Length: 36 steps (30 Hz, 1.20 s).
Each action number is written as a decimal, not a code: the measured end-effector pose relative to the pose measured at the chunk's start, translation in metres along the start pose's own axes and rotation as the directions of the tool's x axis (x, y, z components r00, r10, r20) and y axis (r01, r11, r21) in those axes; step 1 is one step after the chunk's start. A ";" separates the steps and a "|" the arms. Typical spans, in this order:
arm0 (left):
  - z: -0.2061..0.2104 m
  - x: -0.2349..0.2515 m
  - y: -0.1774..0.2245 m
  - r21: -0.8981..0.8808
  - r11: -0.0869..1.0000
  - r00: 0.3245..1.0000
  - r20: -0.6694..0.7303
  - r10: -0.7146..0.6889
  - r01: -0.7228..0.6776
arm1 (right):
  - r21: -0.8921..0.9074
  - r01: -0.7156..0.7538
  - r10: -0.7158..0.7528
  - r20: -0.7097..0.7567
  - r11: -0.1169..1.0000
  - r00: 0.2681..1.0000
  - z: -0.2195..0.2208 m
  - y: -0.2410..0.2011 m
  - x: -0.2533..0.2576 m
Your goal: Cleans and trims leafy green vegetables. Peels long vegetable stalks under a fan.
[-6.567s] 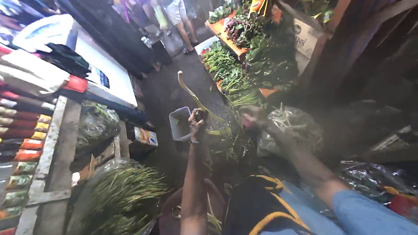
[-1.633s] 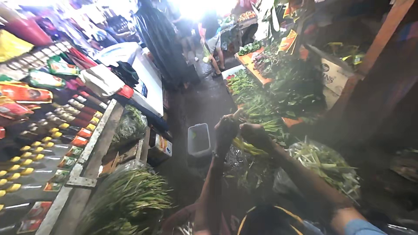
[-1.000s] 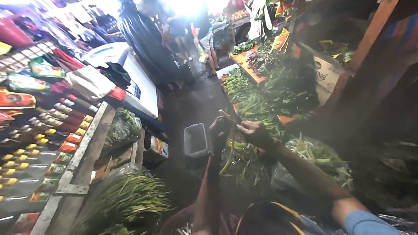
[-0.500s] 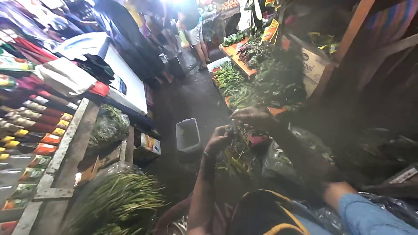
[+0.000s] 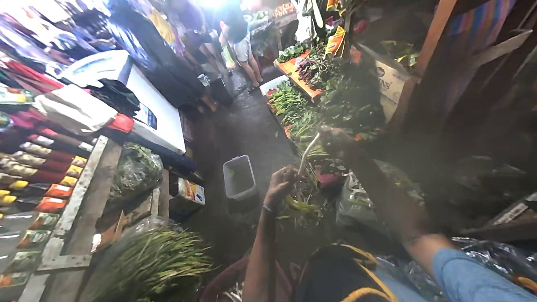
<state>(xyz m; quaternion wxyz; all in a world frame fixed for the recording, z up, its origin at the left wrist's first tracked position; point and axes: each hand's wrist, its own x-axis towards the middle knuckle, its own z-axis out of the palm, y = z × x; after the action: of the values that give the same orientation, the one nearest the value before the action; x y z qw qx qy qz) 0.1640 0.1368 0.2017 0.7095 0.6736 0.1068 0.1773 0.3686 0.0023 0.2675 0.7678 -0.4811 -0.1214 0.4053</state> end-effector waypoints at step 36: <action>-0.016 -0.019 -0.020 0.117 0.993 0.999 -0.026 0.022 -0.019 | -0.952 0.281 -0.655 0.136 0.121 0.743 -0.114 -0.038 -0.056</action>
<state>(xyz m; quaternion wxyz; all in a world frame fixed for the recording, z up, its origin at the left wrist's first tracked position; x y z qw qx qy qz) 0.1425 0.1433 0.1792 0.6655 0.7125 0.1198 0.1873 0.4173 -0.1201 0.2534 0.4315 -0.8240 -0.3542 -0.0973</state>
